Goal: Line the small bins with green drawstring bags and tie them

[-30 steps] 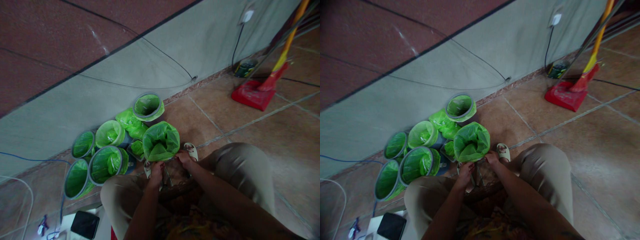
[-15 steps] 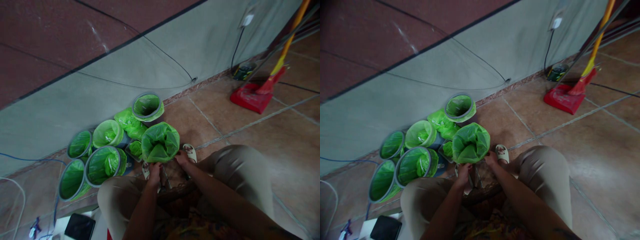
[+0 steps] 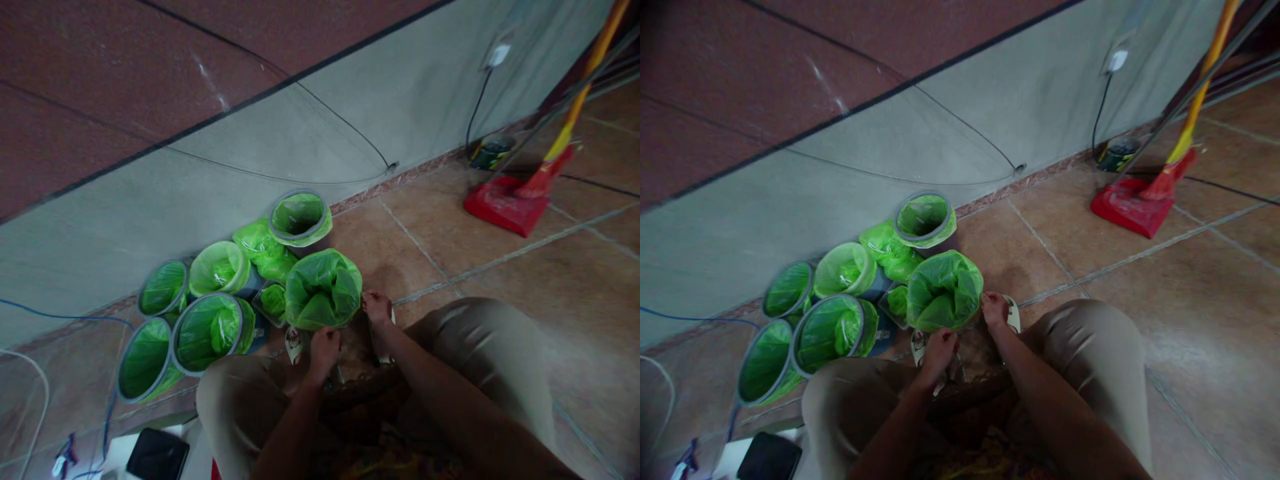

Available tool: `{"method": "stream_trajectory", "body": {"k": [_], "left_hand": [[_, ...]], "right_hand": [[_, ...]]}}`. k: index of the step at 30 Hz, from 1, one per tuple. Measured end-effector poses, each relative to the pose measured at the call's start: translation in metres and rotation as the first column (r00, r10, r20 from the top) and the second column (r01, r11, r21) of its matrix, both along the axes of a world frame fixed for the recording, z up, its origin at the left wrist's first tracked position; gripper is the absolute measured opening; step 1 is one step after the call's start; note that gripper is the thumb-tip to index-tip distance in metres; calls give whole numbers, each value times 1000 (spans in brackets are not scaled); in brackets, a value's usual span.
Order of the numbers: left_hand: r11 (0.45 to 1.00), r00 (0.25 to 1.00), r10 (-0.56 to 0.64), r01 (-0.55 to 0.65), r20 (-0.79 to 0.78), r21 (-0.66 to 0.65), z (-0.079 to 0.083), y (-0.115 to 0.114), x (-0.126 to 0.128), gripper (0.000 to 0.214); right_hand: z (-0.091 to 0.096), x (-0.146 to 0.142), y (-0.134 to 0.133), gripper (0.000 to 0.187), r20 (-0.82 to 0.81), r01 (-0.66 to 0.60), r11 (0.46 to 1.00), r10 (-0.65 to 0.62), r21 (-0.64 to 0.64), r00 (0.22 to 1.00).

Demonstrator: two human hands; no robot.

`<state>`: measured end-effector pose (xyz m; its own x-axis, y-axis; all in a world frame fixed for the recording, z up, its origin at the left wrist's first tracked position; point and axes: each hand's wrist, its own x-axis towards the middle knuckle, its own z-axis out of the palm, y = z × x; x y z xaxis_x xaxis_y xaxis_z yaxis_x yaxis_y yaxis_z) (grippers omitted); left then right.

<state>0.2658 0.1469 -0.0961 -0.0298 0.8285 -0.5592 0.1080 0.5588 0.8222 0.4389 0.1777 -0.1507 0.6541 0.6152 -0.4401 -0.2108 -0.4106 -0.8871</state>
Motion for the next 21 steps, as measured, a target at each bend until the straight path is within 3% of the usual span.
{"method": "stream_trajectory", "body": {"k": [2, 4, 7, 10, 14, 21], "left_hand": [[983, 998, -65, 68, -24, 173, 13, 2, 17, 20], [951, 994, -109, 112, -27, 287, 19, 6, 32, 32], [933, 966, -202, 239, -158, 267, 14, 17, 44, 35], [930, 922, -272, 326, -274, 173, 1, 28, 43, 32], [915, 904, -326, 375, -276, 150, -9, 41, 32, 34], [930, 940, -290, 322, -180, 179, 5, 63, -25, 34]], "right_hand": [[2, -2, 3, 23, 34, 9, 1000, -9, -4, 999], [2, -3, 5, 20, 77, 3, 1000, -2, -14, 997], [1, -3, 7, 19, 200, -46, 996, 60, -76, 978], [-1, -2, 11, 22, 285, -155, 963, 217, -222, 934], [-2, -6, 17, 30, 255, -209, 926, 294, -314, 921], [0, -13, 7, 38, 19, -227, 964, 231, -137, 973]]}}
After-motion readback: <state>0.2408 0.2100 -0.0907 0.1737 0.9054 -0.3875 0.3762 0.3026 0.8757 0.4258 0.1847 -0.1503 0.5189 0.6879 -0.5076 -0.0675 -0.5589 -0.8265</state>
